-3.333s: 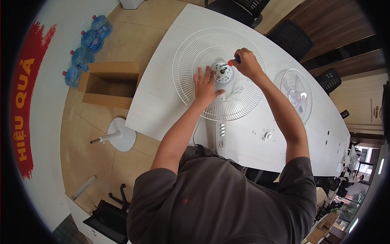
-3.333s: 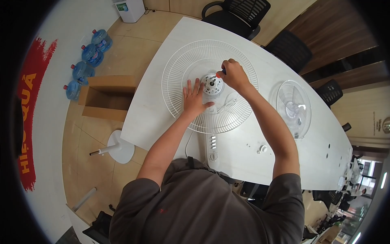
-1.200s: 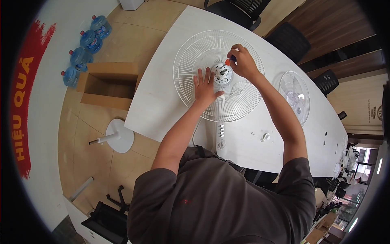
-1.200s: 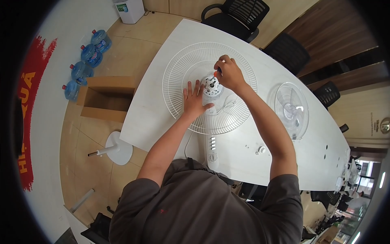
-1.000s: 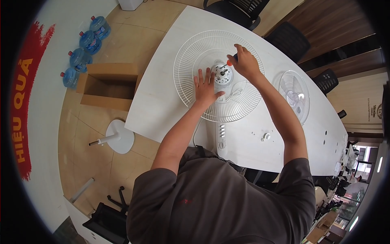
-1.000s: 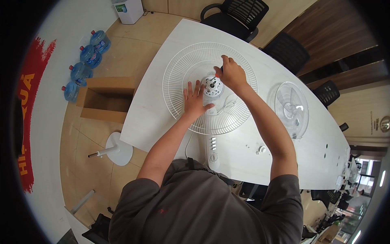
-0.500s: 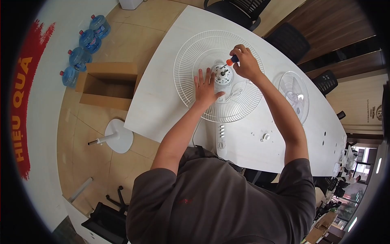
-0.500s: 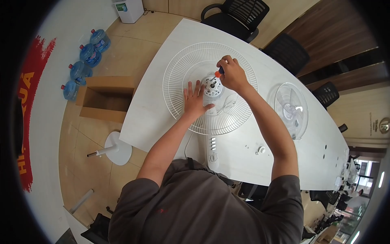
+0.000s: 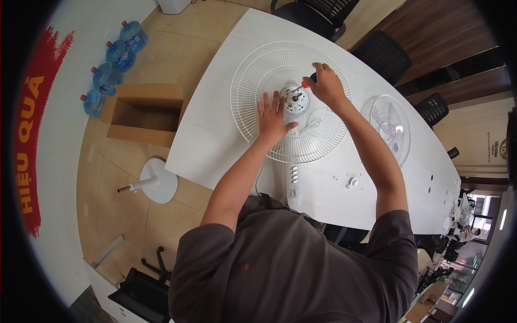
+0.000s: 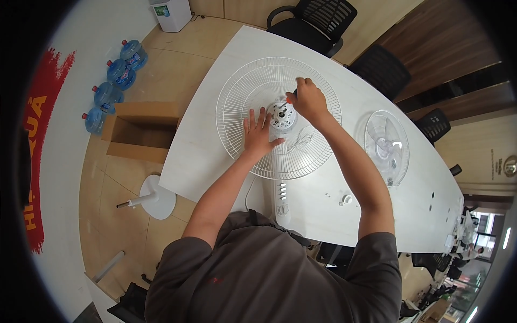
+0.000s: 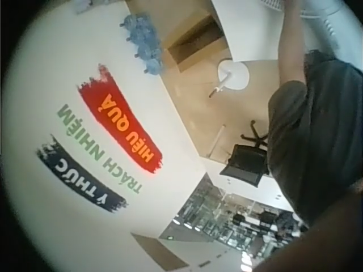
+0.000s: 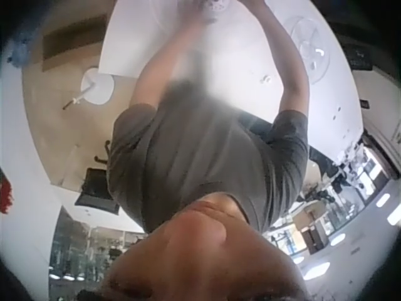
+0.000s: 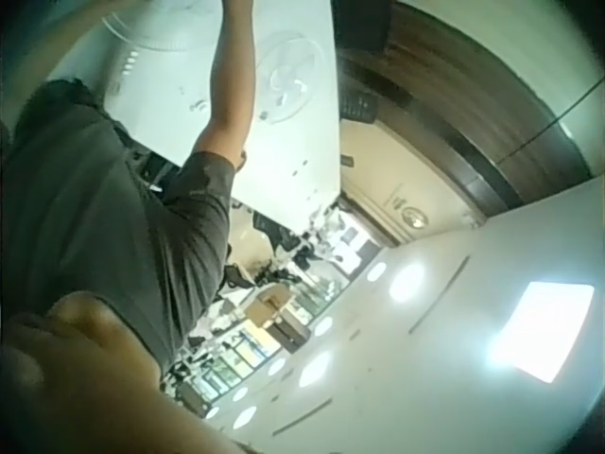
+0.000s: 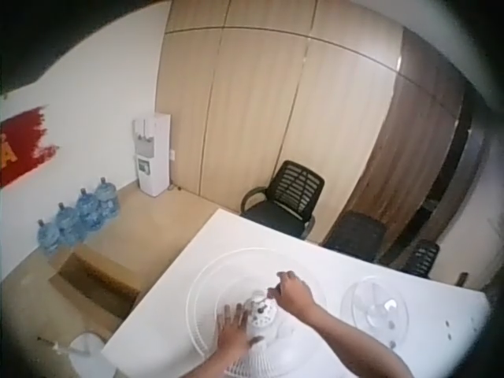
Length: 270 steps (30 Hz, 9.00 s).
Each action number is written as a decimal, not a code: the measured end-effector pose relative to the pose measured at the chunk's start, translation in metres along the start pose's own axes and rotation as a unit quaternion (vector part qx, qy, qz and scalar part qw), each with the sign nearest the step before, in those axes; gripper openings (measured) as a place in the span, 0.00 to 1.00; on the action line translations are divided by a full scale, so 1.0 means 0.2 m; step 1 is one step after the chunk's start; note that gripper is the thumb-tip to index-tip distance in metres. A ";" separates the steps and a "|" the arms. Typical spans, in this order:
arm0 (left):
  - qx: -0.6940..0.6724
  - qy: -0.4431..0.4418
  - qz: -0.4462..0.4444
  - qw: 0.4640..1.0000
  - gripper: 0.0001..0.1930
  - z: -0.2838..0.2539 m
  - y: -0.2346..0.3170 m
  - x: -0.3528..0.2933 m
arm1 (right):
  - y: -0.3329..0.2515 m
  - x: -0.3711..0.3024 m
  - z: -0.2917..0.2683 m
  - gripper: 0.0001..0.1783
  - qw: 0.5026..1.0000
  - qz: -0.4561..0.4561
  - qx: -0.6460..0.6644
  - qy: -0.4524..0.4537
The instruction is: Assembling the motor housing and rear grille of a white electric fan using a screwdriver.
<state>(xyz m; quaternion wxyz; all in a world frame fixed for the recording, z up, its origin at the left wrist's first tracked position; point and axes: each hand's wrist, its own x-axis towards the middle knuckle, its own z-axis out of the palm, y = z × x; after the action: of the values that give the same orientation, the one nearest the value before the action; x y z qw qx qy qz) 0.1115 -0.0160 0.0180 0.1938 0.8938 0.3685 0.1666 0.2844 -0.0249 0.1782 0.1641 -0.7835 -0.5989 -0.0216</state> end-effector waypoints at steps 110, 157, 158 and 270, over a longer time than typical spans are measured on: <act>0.064 -0.105 -0.001 0.992 0.48 -0.11 0.14 -0.15 | -0.13 -0.14 0.00 0.16 0.990 -0.018 0.123 -0.060; 0.009 -0.084 -0.011 0.996 0.48 -0.07 0.10 -0.17 | -0.20 -0.08 0.06 0.15 0.986 -0.167 -0.021 -0.013; 0.011 -0.089 -0.011 0.996 0.47 -0.08 0.11 -0.16 | -0.24 -0.06 0.02 0.15 0.986 -0.166 -0.022 -0.012; -0.369 0.002 0.091 0.925 0.20 -0.29 0.01 0.47 | -0.14 -0.04 -0.07 0.15 0.991 -0.097 0.066 -0.064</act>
<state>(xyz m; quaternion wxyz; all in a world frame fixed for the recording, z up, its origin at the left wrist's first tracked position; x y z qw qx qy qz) 0.1504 0.0639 0.0834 0.4936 0.7884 0.1979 0.3093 0.2581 -0.0300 0.1959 0.1741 -0.7089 -0.6815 0.0527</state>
